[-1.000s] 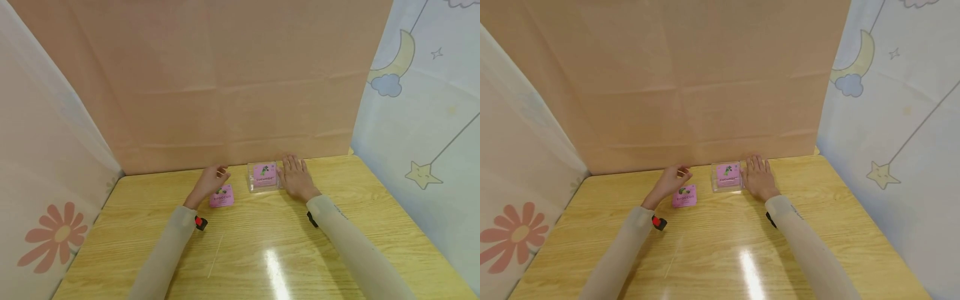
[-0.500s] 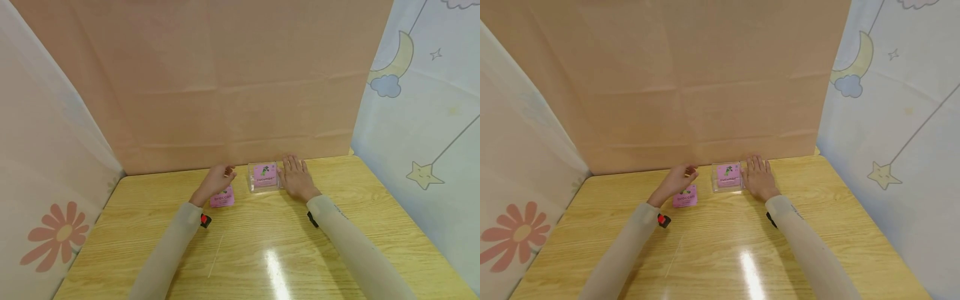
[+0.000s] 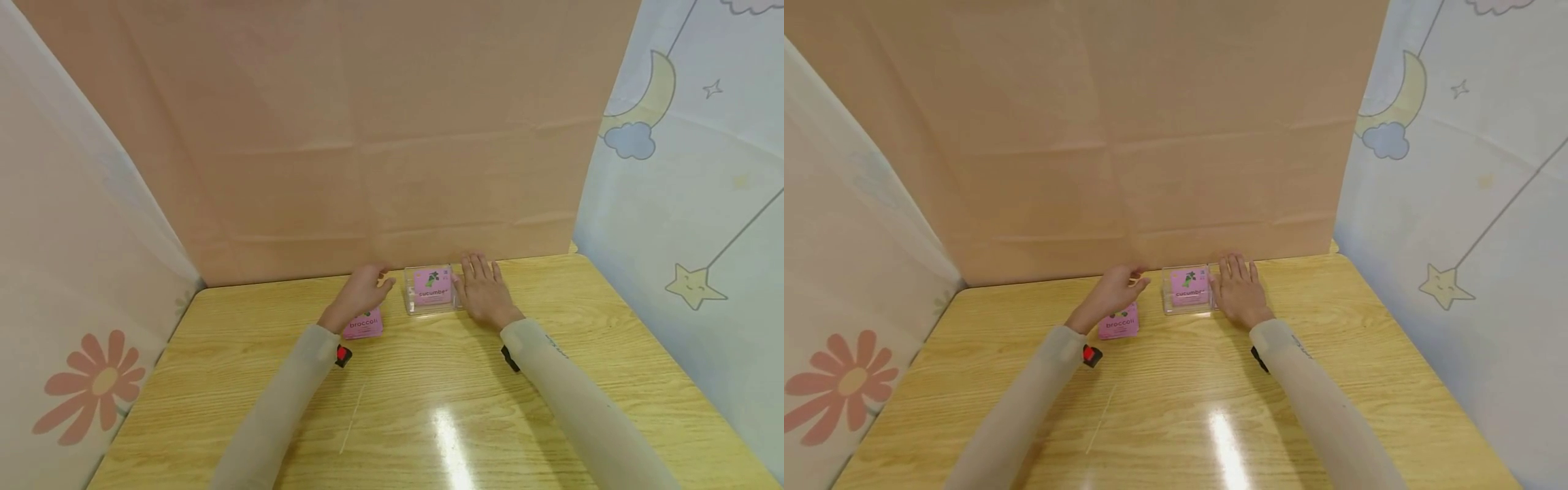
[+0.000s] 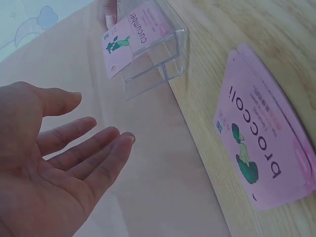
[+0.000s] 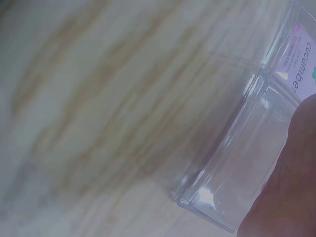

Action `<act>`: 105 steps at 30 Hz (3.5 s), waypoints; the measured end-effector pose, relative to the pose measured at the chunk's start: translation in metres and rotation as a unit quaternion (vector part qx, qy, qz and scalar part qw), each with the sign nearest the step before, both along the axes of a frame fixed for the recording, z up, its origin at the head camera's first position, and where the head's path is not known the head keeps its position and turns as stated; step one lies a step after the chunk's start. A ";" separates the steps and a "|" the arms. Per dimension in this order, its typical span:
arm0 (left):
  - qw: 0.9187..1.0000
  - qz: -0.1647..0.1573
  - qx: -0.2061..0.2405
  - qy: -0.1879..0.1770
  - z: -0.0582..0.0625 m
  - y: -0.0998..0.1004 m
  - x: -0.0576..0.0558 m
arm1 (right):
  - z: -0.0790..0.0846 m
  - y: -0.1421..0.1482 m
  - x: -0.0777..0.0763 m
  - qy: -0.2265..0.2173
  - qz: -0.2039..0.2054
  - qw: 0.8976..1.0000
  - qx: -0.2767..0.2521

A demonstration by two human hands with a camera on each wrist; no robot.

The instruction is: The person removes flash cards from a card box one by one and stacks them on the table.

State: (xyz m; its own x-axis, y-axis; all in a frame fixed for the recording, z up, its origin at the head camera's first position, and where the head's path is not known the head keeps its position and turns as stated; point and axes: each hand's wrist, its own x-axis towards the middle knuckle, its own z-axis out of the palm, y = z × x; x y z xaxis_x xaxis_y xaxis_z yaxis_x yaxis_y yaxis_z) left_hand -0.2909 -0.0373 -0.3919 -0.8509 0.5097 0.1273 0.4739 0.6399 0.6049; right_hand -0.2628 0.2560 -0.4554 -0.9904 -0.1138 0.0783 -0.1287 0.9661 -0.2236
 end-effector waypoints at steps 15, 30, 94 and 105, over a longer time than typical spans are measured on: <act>0.997 -0.005 -0.061 0.039 -0.001 0.025 0.008 | 0.004 -0.002 0.009 -0.005 0.007 1.000 0.009; 0.986 -0.051 -0.123 0.105 -0.001 0.048 -0.001 | 0.008 -0.007 0.007 -0.001 0.001 1.000 0.007; 0.913 -0.031 -0.315 0.259 -0.036 0.097 0.016 | 0.004 -0.005 0.000 0.013 -0.009 1.000 0.009; 0.901 -0.030 -0.322 0.288 -0.036 0.094 0.017 | 0.006 -0.005 -0.003 0.014 -0.007 1.000 0.011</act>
